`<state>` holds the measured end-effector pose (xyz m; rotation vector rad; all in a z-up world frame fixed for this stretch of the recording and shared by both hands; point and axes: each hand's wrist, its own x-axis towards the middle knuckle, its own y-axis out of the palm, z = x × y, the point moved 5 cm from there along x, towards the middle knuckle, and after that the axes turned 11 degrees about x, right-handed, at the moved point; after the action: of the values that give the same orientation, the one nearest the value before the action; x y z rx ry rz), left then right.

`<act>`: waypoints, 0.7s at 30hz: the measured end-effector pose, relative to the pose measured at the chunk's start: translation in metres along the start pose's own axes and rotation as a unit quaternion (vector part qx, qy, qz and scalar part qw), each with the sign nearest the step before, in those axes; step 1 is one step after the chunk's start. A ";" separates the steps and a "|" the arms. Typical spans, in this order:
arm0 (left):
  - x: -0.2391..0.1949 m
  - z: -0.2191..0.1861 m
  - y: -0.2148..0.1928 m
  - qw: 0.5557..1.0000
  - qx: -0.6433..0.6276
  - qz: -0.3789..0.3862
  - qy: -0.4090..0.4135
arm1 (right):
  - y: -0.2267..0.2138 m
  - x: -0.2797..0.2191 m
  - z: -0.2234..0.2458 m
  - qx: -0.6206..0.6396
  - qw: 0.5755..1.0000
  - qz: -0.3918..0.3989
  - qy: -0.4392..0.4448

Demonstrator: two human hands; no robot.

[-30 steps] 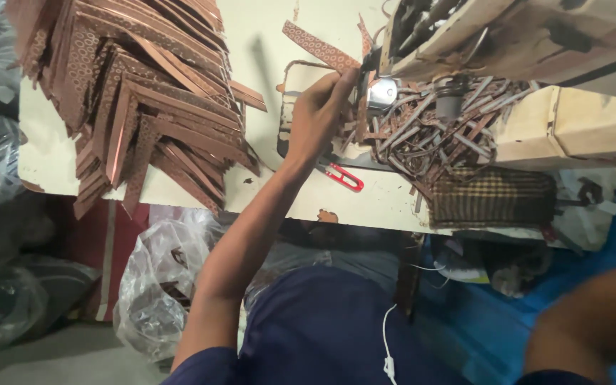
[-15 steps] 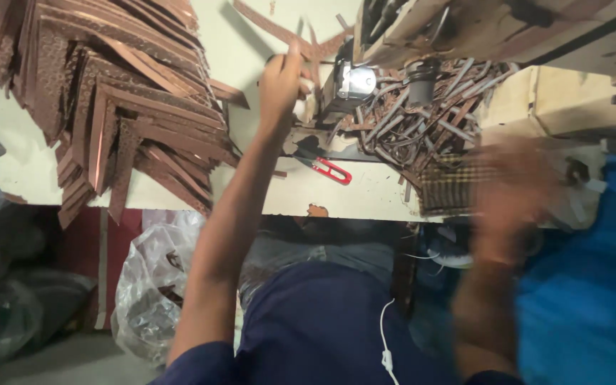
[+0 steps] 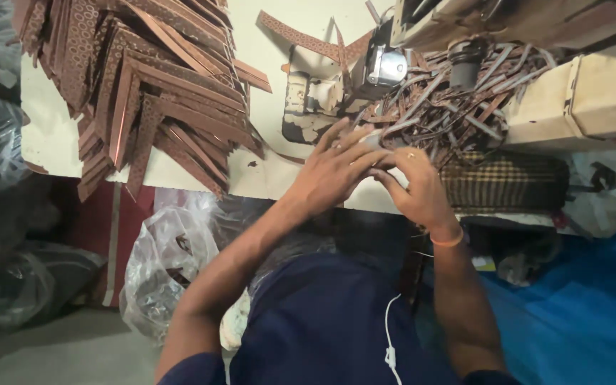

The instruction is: Trim and prepare material strips for shoe construction using a specialized machine and a handheld blade.

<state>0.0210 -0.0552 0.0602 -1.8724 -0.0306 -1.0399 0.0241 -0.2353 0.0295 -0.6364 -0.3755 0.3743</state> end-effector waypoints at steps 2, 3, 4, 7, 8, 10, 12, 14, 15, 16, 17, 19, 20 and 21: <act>-0.036 0.011 0.039 0.988 -0.065 0.136 -0.029 | 0.004 -0.001 -0.002 0.056 0.995 0.017 0.075; -0.058 0.016 0.065 0.953 -0.129 0.268 -0.058 | 0.007 -0.004 -0.007 0.110 0.982 0.034 0.150; -0.062 0.016 0.066 0.952 -0.130 0.270 -0.056 | 0.013 -0.007 -0.017 0.110 0.982 0.032 0.152; -0.083 0.019 0.078 0.905 -0.206 0.348 -0.135 | 0.032 -0.019 -0.045 0.147 0.968 0.035 0.201; -0.097 0.023 0.086 0.866 -0.183 0.416 -0.210 | 0.036 -0.021 -0.046 0.100 0.979 0.036 0.173; -0.119 0.029 0.095 0.818 -0.152 0.475 -0.287 | 0.044 -0.017 -0.044 0.056 0.988 0.039 0.135; -0.133 0.033 0.101 0.824 -0.164 0.401 -0.365 | 0.041 -0.011 -0.035 -0.063 0.994 -0.016 0.084; -0.130 0.031 0.092 0.888 -0.128 0.291 -0.334 | 0.044 -0.003 -0.024 -0.086 0.994 -0.055 0.049; -0.125 0.028 0.082 0.936 -0.091 0.176 -0.291 | 0.044 -0.001 -0.017 -0.110 0.989 -0.098 0.014; -0.127 0.026 0.082 0.935 -0.091 0.177 -0.292 | 0.051 0.001 -0.021 -0.109 0.989 -0.096 0.015; -0.126 0.025 0.080 0.944 -0.077 0.149 -0.284 | 0.057 0.004 -0.026 -0.112 0.989 -0.096 0.019; -0.127 0.024 0.076 0.952 -0.062 0.120 -0.276 | 0.065 0.009 -0.031 -0.114 0.989 -0.094 0.023; -0.128 0.024 0.074 0.953 -0.056 0.111 -0.276 | 0.068 0.011 -0.033 -0.116 0.989 -0.080 0.035; -0.129 0.024 0.072 0.954 -0.049 0.101 -0.278 | 0.071 0.014 -0.035 -0.118 0.990 -0.066 0.047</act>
<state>-0.0152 -0.0257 -0.0821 -2.1540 -0.1147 -0.3584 0.0360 -0.1942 -0.0385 -0.8528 -0.3734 0.1741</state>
